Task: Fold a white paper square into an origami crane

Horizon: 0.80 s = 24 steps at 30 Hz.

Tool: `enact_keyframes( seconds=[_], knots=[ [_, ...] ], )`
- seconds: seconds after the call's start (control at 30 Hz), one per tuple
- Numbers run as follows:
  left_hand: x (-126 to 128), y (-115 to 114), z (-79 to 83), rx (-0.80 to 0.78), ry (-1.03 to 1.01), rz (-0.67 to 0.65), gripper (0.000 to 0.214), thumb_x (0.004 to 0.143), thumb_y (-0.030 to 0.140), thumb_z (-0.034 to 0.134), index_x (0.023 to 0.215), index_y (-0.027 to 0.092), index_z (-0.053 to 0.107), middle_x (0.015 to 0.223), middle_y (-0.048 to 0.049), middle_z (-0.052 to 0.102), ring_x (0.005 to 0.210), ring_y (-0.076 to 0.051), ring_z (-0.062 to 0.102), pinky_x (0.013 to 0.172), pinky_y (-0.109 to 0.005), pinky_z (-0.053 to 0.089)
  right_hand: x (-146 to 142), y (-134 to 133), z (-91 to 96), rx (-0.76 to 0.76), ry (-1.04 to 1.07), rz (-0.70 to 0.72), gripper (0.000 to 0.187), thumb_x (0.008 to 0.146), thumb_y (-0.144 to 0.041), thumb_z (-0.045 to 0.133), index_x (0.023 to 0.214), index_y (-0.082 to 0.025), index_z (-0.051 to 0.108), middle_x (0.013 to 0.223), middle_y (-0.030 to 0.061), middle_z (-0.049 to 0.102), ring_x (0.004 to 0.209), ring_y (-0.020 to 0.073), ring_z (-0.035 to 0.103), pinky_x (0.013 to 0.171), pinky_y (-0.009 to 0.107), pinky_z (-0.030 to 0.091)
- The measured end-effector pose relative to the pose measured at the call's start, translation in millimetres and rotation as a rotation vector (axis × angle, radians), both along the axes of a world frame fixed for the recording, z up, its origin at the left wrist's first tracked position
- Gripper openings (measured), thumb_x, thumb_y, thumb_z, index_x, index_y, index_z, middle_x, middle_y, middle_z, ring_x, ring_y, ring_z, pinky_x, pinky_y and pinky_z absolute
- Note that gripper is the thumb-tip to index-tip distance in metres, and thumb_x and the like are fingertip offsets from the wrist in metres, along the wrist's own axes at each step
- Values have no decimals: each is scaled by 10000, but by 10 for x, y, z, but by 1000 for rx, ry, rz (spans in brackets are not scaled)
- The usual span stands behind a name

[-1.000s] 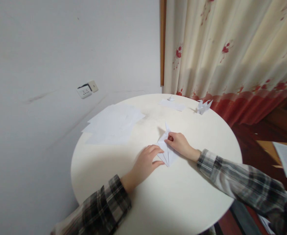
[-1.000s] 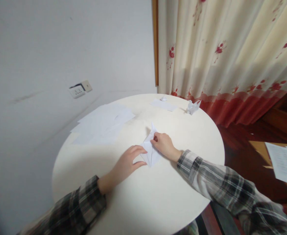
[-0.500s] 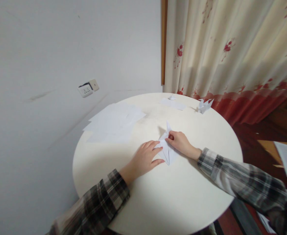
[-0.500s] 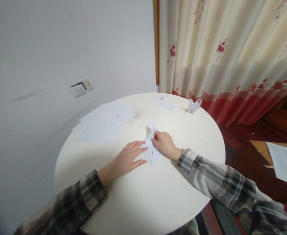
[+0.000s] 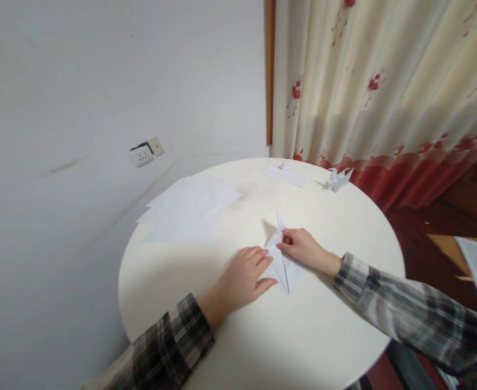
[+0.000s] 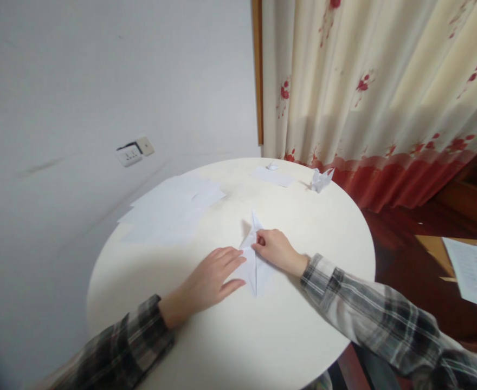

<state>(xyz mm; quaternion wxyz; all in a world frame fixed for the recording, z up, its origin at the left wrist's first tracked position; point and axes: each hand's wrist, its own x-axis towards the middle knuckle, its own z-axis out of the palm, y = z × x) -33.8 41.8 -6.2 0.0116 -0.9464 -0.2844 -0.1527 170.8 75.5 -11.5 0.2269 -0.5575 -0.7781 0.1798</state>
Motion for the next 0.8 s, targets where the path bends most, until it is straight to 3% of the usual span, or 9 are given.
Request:
enact_keyframes(
  seconds=[0.1, 0.17, 0.3, 0.63, 0.8],
  knots=[
    [60, -6, 24, 28, 18, 54, 349, 878, 339, 474, 1162, 136, 483, 952, -84, 600, 917, -224, 531, 810, -389, 442, 10, -48, 15, -37, 89, 95, 182, 785, -285, 551, 664, -152, 585, 565, -12, 566, 505, 90, 463, 504, 207, 298],
    [114, 14, 16, 64, 37, 73, 269, 890, 299, 456, 1088, 132, 529, 875, -74, 592, 873, -215, 539, 772, -376, 453, 17, -60, 25, -44, 160, 136, 199, 791, -327, 551, 707, -151, 591, 552, -26, 544, 499, 85, 455, 498, 200, 303],
    [202, 50, -32, 126, 54, 67, 188, 876, 266, 485, 943, 115, 574, 857, -75, 580, 853, -213, 540, 741, -356, 462, 13, -82, 66, -2, 201, 107, 290, 780, -443, 560, 797, -157, 603, 570, -29, 552, 514, 88, 469, 511, 201, 313],
    [296, 21, -82, 197, 64, 49, 200, 876, 266, 455, 901, 107, 575, 872, -93, 597, 888, -234, 554, 775, -382, 474, -167, -146, 345, 244, -257, -157, 550, 783, -649, 394, 636, -176, 634, 603, 55, 644, 569, 156, 558, 516, 251, 257],
    [332, -19, -69, 217, 74, 49, 214, 885, 258, 428, 869, 105, 577, 827, -90, 597, 842, -226, 558, 727, -371, 479, -253, -121, 377, 290, -375, -196, 490, 843, -522, 367, 638, -178, 651, 626, 71, 669, 565, 159, 575, 516, 256, 248]
  ],
)
